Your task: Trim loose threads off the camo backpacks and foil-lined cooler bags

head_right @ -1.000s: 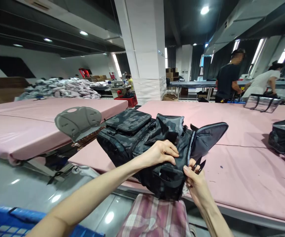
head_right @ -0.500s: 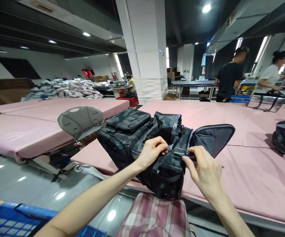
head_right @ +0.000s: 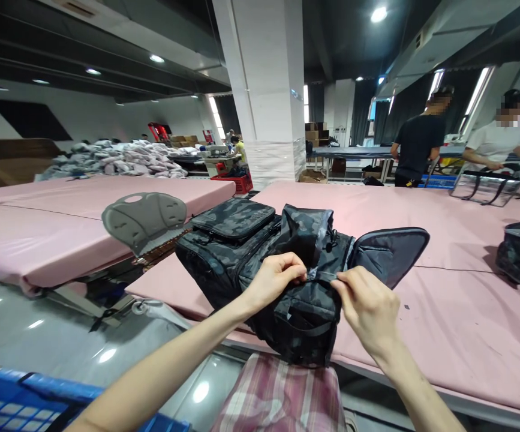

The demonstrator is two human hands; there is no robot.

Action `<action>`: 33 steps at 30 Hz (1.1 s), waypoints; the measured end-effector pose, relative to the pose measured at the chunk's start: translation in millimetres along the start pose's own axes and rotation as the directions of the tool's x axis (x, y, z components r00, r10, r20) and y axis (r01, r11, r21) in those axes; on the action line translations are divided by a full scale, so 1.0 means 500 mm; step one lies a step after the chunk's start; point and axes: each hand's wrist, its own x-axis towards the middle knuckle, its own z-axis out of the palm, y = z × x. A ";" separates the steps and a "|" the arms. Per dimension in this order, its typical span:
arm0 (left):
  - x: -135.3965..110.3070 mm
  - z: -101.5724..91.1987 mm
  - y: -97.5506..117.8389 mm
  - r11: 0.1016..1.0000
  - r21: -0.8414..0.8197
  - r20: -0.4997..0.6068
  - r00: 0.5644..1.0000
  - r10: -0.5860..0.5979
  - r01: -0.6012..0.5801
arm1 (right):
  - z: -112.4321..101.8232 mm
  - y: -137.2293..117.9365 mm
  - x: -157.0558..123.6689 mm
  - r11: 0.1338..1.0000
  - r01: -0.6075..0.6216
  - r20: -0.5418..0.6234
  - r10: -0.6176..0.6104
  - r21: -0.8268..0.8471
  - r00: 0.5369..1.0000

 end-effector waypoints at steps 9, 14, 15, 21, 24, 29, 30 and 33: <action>0.101 0.029 0.138 0.373 0.724 0.379 0.786 0.488 -0.581 | 0.100 0.017 -0.016 0.169 -0.707 0.423 0.698 0.687 0.578; 0.183 0.010 0.109 0.024 0.949 0.304 0.931 0.200 -0.315 | 0.126 -0.023 -0.052 0.173 -0.599 0.352 0.670 0.782 0.654; 0.192 -0.009 0.106 0.020 0.970 0.234 0.952 0.196 -0.242 | 0.126 -0.029 -0.063 0.202 -0.614 0.364 0.652 0.763 0.666; 0.244 -0.080 0.080 0.391 0.901 0.285 0.936 -0.205 -0.189 | 0.123 -0.064 -0.109 0.279 -0.669 0.473 0.527 0.688 0.706; 0.262 -0.070 0.042 0.506 0.844 0.323 0.922 -0.215 -0.178 | 0.124 -0.072 -0.123 0.283 -0.697 0.507 0.518 0.659 0.689; 0.264 -0.046 -0.013 0.608 0.790 0.185 0.977 -0.110 -0.081 | 0.115 -0.051 -0.128 0.389 -0.677 0.471 0.503 0.625 0.724; 0.262 -0.045 -0.020 0.631 0.773 0.178 0.977 -0.116 -0.066 | 0.105 -0.039 -0.125 0.445 -0.670 0.462 0.492 0.595 0.738; 0.259 -0.049 -0.034 0.674 0.738 0.160 0.977 -0.139 -0.025 | 0.060 0.003 -0.101 0.631 -0.625 0.376 0.500 0.459 0.780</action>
